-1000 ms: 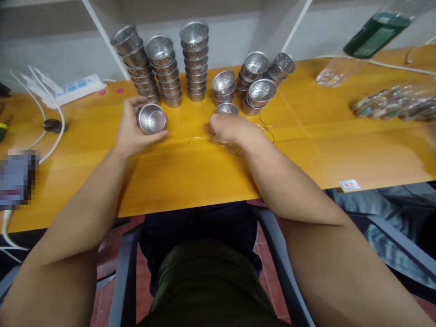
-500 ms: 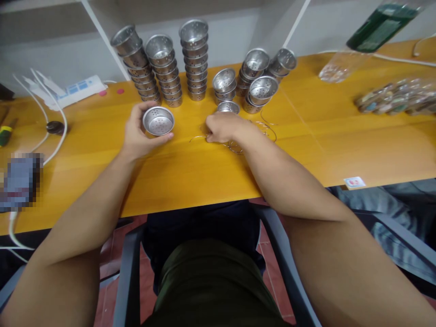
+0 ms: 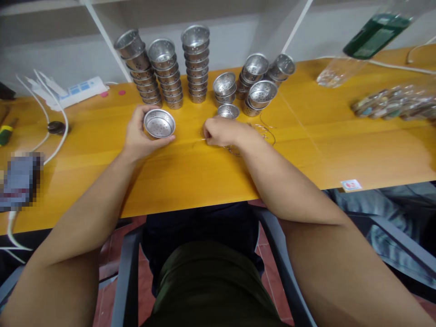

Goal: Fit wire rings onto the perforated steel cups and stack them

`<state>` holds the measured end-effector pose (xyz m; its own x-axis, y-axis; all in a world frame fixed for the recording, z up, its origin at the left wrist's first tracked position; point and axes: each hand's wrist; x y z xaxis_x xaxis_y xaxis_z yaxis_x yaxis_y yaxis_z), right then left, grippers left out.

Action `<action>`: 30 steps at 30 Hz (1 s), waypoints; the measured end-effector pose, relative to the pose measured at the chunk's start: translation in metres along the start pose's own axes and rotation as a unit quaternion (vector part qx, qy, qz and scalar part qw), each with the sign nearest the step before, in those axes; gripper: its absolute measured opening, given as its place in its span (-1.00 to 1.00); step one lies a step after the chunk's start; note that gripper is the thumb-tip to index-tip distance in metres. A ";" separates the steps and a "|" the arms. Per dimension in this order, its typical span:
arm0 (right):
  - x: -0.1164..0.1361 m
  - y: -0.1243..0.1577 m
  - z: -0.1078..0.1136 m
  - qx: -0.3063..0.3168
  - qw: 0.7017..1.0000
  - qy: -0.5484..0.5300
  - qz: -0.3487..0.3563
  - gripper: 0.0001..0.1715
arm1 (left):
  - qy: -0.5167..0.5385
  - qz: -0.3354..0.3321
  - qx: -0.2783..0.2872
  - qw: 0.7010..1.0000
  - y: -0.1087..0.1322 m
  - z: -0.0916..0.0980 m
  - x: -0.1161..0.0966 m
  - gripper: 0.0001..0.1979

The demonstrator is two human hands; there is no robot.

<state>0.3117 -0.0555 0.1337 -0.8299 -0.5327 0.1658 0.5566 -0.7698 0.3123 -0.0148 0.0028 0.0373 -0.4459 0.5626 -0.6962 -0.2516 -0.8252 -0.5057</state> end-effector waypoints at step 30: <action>0.012 -0.006 -0.006 0.001 0.999 0.039 -0.002 -0.72 | 0.009 -0.019 -0.070 0.997 -0.001 -0.015 0.022 -0.05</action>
<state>0.2985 -0.0591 0.1276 -0.8261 -0.5559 0.0920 0.5538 -0.7710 0.3144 -0.0114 0.0168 0.0149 -0.4221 0.5955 -0.6835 -0.1459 -0.7888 -0.5971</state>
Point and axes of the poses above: each hand's wrist, its own y-axis away from the middle knuckle, its own z-axis out of the back of the hand, x = y × z, and after that the axes turned 12 degrees about z, right-handed
